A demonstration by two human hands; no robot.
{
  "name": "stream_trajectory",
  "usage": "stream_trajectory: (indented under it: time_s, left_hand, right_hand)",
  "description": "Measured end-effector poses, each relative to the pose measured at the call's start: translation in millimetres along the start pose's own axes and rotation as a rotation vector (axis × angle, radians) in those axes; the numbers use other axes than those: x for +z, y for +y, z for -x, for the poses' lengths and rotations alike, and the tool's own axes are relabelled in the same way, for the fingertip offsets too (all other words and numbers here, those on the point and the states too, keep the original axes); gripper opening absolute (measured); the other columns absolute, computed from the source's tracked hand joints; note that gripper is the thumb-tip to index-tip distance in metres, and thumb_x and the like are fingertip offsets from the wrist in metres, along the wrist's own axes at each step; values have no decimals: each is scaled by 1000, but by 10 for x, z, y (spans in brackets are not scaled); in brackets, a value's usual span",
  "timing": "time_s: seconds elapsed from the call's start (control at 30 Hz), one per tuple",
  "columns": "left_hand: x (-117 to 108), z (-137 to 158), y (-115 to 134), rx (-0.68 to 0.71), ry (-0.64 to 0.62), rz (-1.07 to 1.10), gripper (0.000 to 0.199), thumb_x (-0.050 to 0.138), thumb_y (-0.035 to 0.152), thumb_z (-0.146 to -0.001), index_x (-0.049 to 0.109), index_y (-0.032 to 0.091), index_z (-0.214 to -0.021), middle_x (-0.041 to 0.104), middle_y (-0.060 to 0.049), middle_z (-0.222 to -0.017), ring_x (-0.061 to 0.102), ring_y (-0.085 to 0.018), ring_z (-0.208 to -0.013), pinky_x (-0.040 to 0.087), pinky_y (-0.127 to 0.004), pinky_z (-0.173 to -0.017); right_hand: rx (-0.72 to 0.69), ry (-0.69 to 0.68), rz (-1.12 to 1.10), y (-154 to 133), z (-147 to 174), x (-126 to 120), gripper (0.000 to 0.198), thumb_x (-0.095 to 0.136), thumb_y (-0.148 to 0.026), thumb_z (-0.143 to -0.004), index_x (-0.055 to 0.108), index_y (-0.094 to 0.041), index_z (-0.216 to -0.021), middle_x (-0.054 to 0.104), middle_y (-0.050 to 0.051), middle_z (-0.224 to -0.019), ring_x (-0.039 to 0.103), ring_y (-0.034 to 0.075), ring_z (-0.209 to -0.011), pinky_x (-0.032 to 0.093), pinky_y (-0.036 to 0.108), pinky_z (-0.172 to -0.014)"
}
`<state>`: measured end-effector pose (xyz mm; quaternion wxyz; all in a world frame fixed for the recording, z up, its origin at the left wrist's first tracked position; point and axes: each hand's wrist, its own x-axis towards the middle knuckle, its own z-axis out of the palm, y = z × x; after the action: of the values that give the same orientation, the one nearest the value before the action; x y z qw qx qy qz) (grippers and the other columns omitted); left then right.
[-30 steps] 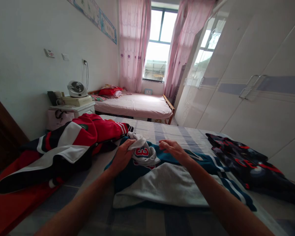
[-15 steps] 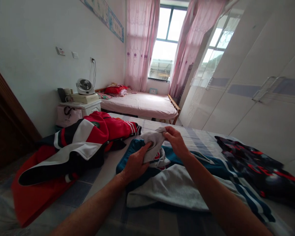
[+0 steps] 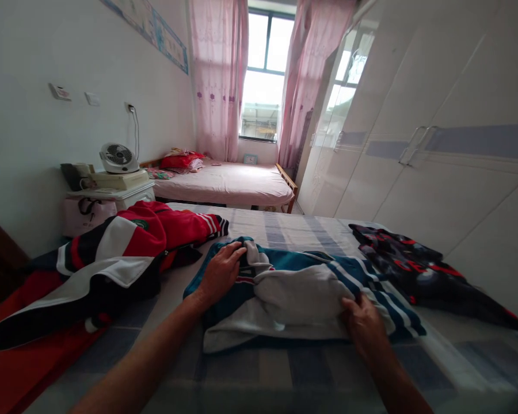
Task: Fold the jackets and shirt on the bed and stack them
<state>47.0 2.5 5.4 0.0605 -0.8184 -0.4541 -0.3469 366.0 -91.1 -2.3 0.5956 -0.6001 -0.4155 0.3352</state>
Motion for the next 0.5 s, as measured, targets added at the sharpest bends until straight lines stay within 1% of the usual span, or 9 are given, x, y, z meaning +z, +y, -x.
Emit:
stream_trajectory:
  time_s: [0.1, 0.2, 0.27, 0.3, 0.37, 0.4, 0.43, 0.5]
  left_hand:
    - [9, -157, -27, 161, -93, -117, 50, 40, 5, -79, 52, 19, -126, 43, -11, -141, 39, -25, -129, 36, -42, -104]
    - [39, -313, -22, 243, -154, -171, 58, 40, 2, -77, 48, 23, -130, 36, -9, -146, 28, -26, -136, 30, -47, -107]
    - [57, -403, -3, 242, -192, -126, 59, 41, 4, -77, 46, 24, -132, 41, -7, -143, 27, -26, -136, 25, -50, -108]
    - [64, -443, 6, 231, -224, -75, 56, 42, 6, -77, 48, 24, -130, 47, -7, -138, 29, -26, -135, 22, -50, -109]
    - [75, -516, 9, 196, -294, 32, 39, 45, 12, -80, 59, 23, -115, 61, -7, -121, 36, -27, -131, 18, -51, -110]
    - [78, -550, -2, 177, -323, 73, 30, 45, 16, -81, 63, 22, -105, 65, -7, -112, 40, -27, -128, 17, -51, -110]
    - [80, -585, -23, 159, -341, 102, 25, 45, 19, -83, 64, 21, -97, 66, -7, -107, 43, -27, -125, 19, -51, -109]
    - [76, -656, -97, 129, -356, 142, 24, 41, 26, -86, 63, 20, -92, 66, -7, -105, 49, -25, -118, 29, -45, -105]
  right_hand:
    - [157, 6, -205, -8, -27, -122, 38, 66, -34, -68, 55, -24, -103, 67, 2, -97, 66, 21, -86, 56, 32, -73]
    - [191, 26, -285, -87, -107, -158, 38, 69, -31, -67, 55, -23, -102, 65, 3, -104, 64, 20, -93, 56, 30, -77]
    - [207, 48, -263, -91, -181, -166, 38, 71, -29, -67, 55, -24, -101, 66, 2, -105, 65, 20, -93, 56, 30, -76]
    - [216, 43, -249, -76, -218, -167, 37, 71, -29, -67, 55, -24, -99, 66, 2, -104, 65, 20, -92, 57, 30, -75]
    - [242, -15, -227, -41, -283, -162, 29, 70, -30, -68, 57, -25, -93, 69, 2, -98, 67, 21, -88, 57, 31, -73]
    - [261, -63, -224, -37, -309, -156, 24, 70, -30, -68, 58, -25, -88, 70, 2, -92, 67, 21, -84, 57, 31, -72]
    - [278, -115, -232, -55, -330, -150, 19, 69, -28, -67, 58, -24, -83, 70, 2, -86, 68, 21, -80, 57, 32, -70]
    - [271, -181, -284, -168, -367, -146, 15, 68, -24, -66, 59, -24, -78, 71, 2, -79, 68, 21, -75, 56, 32, -67]
